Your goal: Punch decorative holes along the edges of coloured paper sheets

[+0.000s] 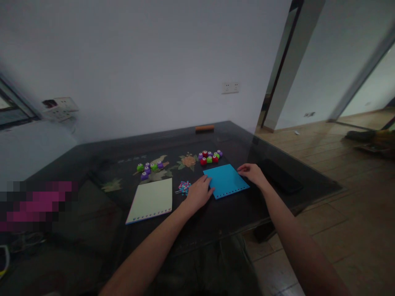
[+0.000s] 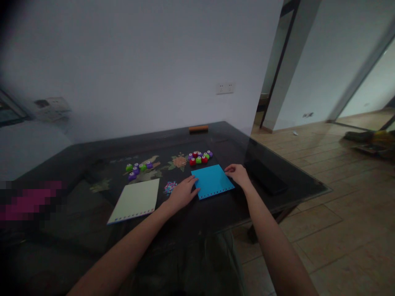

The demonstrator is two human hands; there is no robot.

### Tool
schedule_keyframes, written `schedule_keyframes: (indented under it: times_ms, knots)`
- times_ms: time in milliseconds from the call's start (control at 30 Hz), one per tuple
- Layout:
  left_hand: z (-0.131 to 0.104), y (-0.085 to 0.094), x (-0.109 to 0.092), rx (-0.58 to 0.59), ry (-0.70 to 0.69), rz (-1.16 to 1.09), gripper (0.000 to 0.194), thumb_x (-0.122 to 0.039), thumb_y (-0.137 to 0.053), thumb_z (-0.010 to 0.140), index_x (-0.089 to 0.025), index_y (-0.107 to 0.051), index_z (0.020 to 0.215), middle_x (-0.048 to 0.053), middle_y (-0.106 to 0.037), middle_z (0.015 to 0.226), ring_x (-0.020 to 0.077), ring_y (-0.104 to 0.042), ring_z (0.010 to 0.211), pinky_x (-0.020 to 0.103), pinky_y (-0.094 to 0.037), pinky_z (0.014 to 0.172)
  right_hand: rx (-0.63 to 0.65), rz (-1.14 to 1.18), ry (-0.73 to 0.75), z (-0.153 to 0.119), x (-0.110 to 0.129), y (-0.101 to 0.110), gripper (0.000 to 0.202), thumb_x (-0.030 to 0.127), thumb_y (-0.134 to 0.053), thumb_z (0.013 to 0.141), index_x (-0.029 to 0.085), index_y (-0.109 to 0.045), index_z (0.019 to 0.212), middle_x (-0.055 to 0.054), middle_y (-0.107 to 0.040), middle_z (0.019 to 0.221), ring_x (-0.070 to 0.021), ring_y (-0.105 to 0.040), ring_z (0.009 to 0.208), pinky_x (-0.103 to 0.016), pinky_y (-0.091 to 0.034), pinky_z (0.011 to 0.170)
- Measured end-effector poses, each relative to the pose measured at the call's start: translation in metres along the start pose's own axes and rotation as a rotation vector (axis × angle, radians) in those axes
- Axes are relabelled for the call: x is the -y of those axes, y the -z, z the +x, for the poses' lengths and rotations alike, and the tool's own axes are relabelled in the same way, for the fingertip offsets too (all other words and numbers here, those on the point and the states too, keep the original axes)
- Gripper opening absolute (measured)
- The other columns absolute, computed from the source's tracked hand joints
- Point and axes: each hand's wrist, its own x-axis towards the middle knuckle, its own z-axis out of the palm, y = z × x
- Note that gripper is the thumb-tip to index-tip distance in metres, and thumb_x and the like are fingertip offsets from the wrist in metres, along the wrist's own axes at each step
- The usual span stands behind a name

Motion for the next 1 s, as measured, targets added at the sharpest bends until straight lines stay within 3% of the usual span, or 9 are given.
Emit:
schedule_keyframes:
  times_ms: [267, 467, 567, 700, 867, 1000]
  knots:
    - [0.002, 0.006, 0.001, -0.001, 0.017, -0.037, 0.041, -0.037, -0.037, 0.088, -0.018, -0.046, 0.124, 0.011, -0.042, 0.135, 0.0233, -0.045, 0.118, 0.035, -0.036, 0.098, 0.016, 0.064, -0.005, -0.001, -0.001, 0.0, 0.018, 0.026, -0.063, 0.064, 0.015, -0.066, 0.078, -0.004, -0.064, 0.065, -0.0129, -0.057, 0.056, -0.024, -0.043, 0.054]
    - [0.002, 0.044, 0.014, -0.082, 0.011, -0.139, 0.035, -0.03, -0.033, 0.089, -0.021, -0.052, 0.118, 0.005, -0.05, 0.128, 0.0199, -0.048, 0.115, 0.033, -0.039, 0.095, -0.019, 0.07, -0.046, 0.0, 0.004, 0.001, 0.022, 0.031, -0.058, 0.069, 0.014, -0.066, 0.081, -0.006, -0.065, 0.068, -0.0128, -0.056, 0.053, -0.024, -0.042, 0.051]
    - [-0.012, 0.066, 0.046, -0.179, 0.006, -0.185, 0.031, -0.025, -0.037, 0.087, -0.021, -0.056, 0.111, 0.004, -0.058, 0.118, 0.0182, -0.051, 0.11, 0.032, -0.038, 0.096, -0.049, 0.082, 0.001, -0.002, 0.017, 0.003, 0.022, 0.031, -0.057, 0.07, 0.013, -0.066, 0.081, -0.006, -0.066, 0.069, -0.0143, -0.057, 0.056, -0.026, -0.043, 0.055]
    - [-0.045, 0.082, 0.116, -0.304, 0.147, -0.187, 0.025, -0.023, -0.043, 0.083, -0.018, -0.061, 0.101, 0.006, -0.064, 0.107, 0.0191, -0.055, 0.103, 0.034, -0.04, 0.094, -0.036, 0.09, 0.129, -0.01, 0.052, 0.002, 0.021, 0.031, -0.057, 0.072, 0.015, -0.066, 0.081, -0.007, -0.066, 0.073, -0.0163, -0.06, 0.065, -0.027, -0.045, 0.062]
    - [-0.083, 0.078, 0.196, -0.345, 0.357, -0.187, 0.027, -0.028, -0.046, 0.08, -0.016, -0.063, 0.098, 0.008, -0.065, 0.103, 0.0211, -0.058, 0.096, 0.034, -0.044, 0.087, 0.027, 0.169, 0.324, -0.02, 0.119, -0.02, 0.021, 0.032, -0.055, 0.075, 0.015, -0.067, 0.08, -0.006, -0.067, 0.074, -0.0171, -0.061, 0.071, -0.028, -0.045, 0.067]
    - [-0.098, 0.071, 0.221, -0.33, 0.386, -0.197, 0.03, -0.029, -0.043, 0.08, -0.015, -0.063, 0.098, 0.009, -0.065, 0.104, 0.0214, -0.059, 0.095, 0.034, -0.045, 0.084, 0.115, 0.232, 0.457, -0.024, 0.175, -0.057, 0.018, 0.027, -0.055, 0.076, 0.014, -0.067, 0.08, -0.006, -0.067, 0.077, -0.0155, -0.061, 0.071, -0.027, -0.045, 0.069]
